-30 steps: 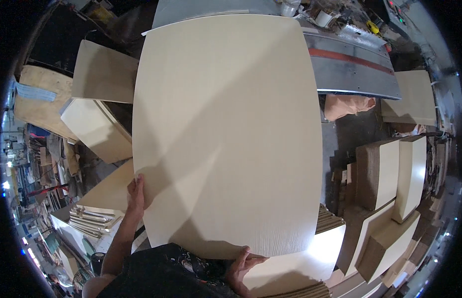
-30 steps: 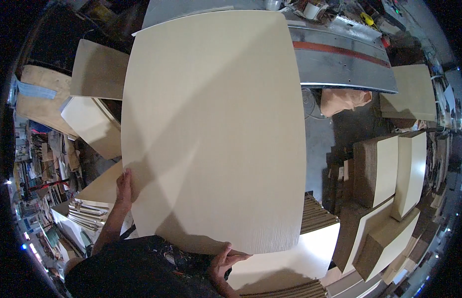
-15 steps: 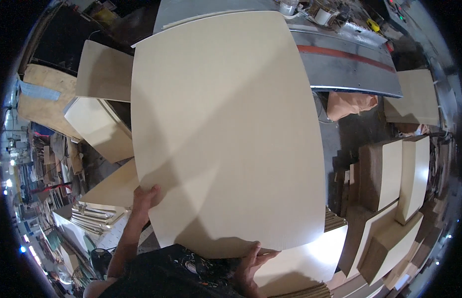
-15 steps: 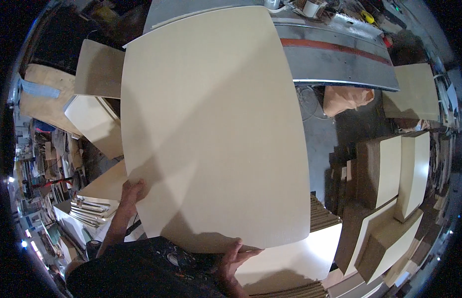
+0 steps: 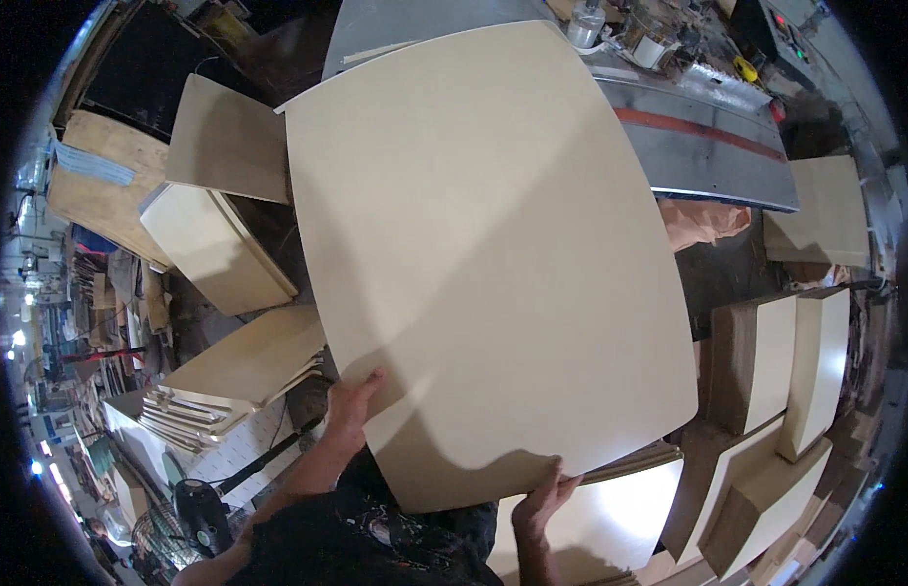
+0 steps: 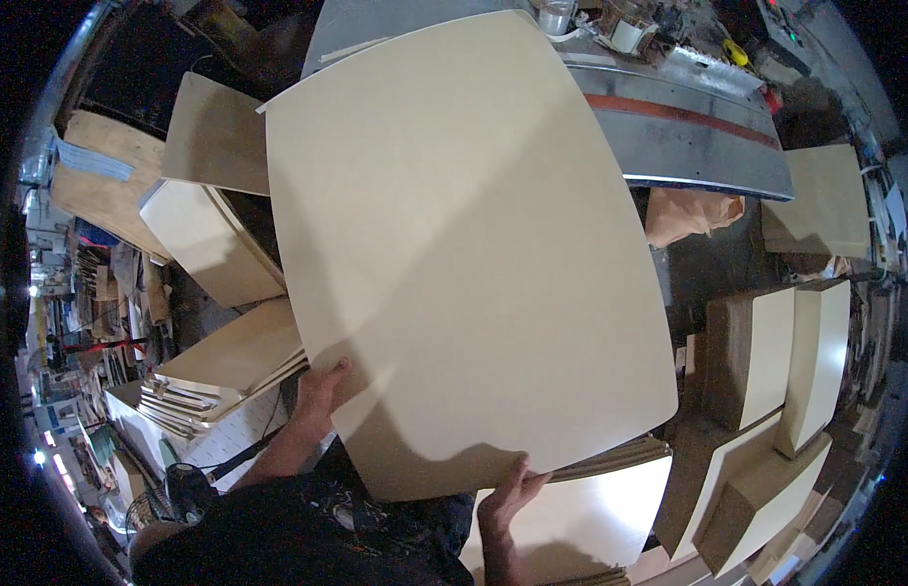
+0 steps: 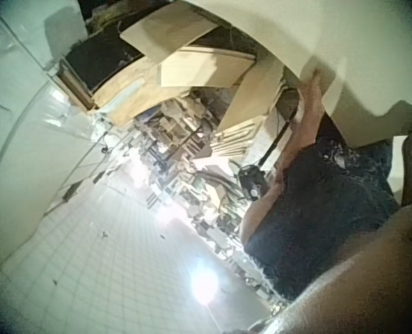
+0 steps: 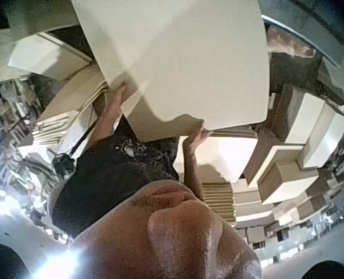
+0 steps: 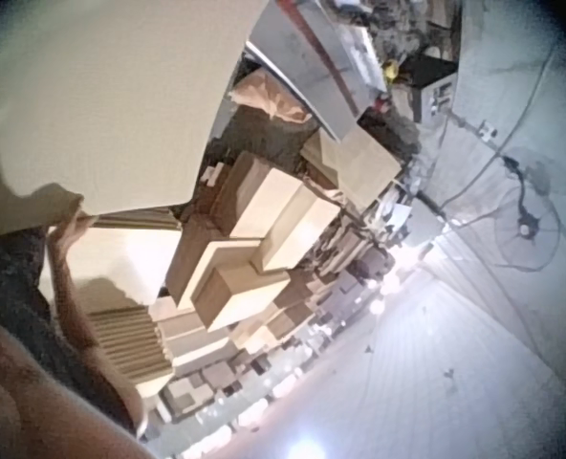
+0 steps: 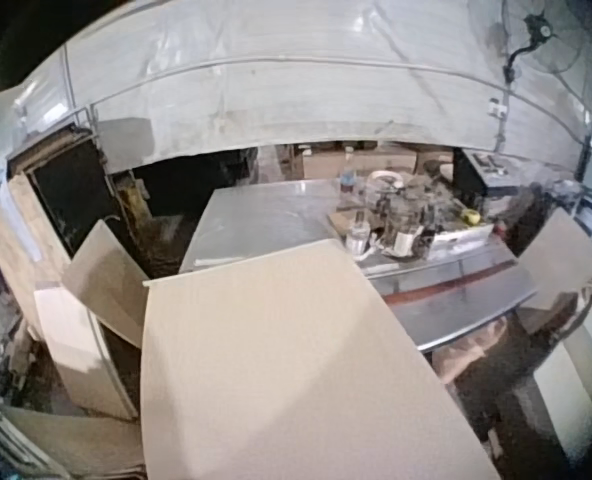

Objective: Trimming the excess material from the edges of a wooden panel using a utility knife.

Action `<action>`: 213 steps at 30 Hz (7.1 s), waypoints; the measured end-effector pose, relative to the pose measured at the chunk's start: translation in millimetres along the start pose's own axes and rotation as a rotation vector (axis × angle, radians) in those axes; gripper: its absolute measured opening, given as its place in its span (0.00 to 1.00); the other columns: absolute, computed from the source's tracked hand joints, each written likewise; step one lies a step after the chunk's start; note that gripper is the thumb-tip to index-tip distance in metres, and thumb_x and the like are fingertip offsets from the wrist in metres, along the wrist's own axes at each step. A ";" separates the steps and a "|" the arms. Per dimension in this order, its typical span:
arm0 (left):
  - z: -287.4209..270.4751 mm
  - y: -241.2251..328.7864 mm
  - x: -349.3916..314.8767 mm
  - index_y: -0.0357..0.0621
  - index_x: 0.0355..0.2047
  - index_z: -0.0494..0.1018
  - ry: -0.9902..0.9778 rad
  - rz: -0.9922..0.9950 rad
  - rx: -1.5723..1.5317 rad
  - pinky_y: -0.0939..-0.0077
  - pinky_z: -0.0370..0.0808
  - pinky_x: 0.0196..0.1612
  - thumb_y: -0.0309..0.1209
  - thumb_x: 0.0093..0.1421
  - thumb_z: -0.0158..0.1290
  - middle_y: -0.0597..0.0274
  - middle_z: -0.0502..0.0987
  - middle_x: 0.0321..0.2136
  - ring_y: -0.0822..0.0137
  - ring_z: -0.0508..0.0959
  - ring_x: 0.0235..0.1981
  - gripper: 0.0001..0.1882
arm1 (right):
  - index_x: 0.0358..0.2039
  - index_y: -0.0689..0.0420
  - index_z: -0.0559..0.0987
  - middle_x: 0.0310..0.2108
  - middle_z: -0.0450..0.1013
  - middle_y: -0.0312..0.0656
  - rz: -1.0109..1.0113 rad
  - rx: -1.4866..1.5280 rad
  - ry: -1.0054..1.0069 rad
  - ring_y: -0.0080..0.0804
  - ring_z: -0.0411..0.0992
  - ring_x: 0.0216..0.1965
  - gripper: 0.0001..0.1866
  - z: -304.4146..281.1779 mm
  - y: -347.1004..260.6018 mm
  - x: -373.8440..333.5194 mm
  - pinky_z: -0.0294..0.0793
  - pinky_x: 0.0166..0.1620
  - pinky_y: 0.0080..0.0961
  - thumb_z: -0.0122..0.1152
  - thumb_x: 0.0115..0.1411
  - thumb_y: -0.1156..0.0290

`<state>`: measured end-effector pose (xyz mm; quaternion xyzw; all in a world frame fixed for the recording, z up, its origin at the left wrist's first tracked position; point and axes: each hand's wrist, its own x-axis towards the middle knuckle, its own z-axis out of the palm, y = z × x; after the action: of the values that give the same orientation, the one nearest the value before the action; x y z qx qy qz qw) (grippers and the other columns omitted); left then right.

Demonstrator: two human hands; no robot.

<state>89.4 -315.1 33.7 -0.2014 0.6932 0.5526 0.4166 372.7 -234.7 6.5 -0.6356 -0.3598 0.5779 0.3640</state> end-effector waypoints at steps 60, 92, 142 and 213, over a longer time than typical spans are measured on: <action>1.7 486.2 369.5 0.38 0.47 0.68 -0.292 0.354 1.076 0.65 0.69 0.45 0.48 0.57 0.50 0.58 0.75 0.39 0.66 0.74 0.39 0.27 | 0.28 0.60 0.68 0.23 0.65 0.37 0.313 -0.302 0.148 0.24 0.61 0.28 0.22 123.6 -71.7 32.5 0.63 0.32 0.26 0.55 0.57 0.51; -92.3 488.9 366.6 0.33 0.51 0.64 -0.201 0.307 1.019 0.67 0.65 0.50 0.54 0.56 0.49 0.56 0.72 0.42 0.65 0.70 0.45 0.35 | 0.44 0.69 0.68 0.37 0.70 0.48 0.300 -0.520 0.047 0.32 0.67 0.38 0.26 150.9 -95.1 85.0 0.67 0.42 0.31 0.56 0.57 0.57; -293.0 326.6 265.2 0.40 0.47 0.69 -0.004 0.419 0.315 0.77 0.64 0.52 0.37 0.59 0.50 0.66 0.74 0.39 0.72 0.71 0.45 0.18 | 0.44 0.68 0.70 0.37 0.73 0.50 0.045 -0.548 -0.302 0.35 0.71 0.38 0.26 166.9 -124.1 149.2 0.71 0.42 0.30 0.59 0.54 0.58; -205.9 82.8 104.8 0.38 0.54 0.61 -0.012 -0.090 -0.091 0.69 0.67 0.52 0.49 0.59 0.48 0.57 0.69 0.49 0.62 0.69 0.48 0.31 | 0.52 0.47 0.72 0.61 0.54 0.48 -0.909 -1.111 -0.124 0.48 0.47 0.64 0.33 288.4 -158.2 242.8 0.36 0.60 0.61 0.54 0.50 0.42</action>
<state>-104.9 -462.9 8.1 -0.2478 0.6551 0.5652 0.4359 97.2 67.3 11.4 -0.4803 -0.8496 0.1358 0.1706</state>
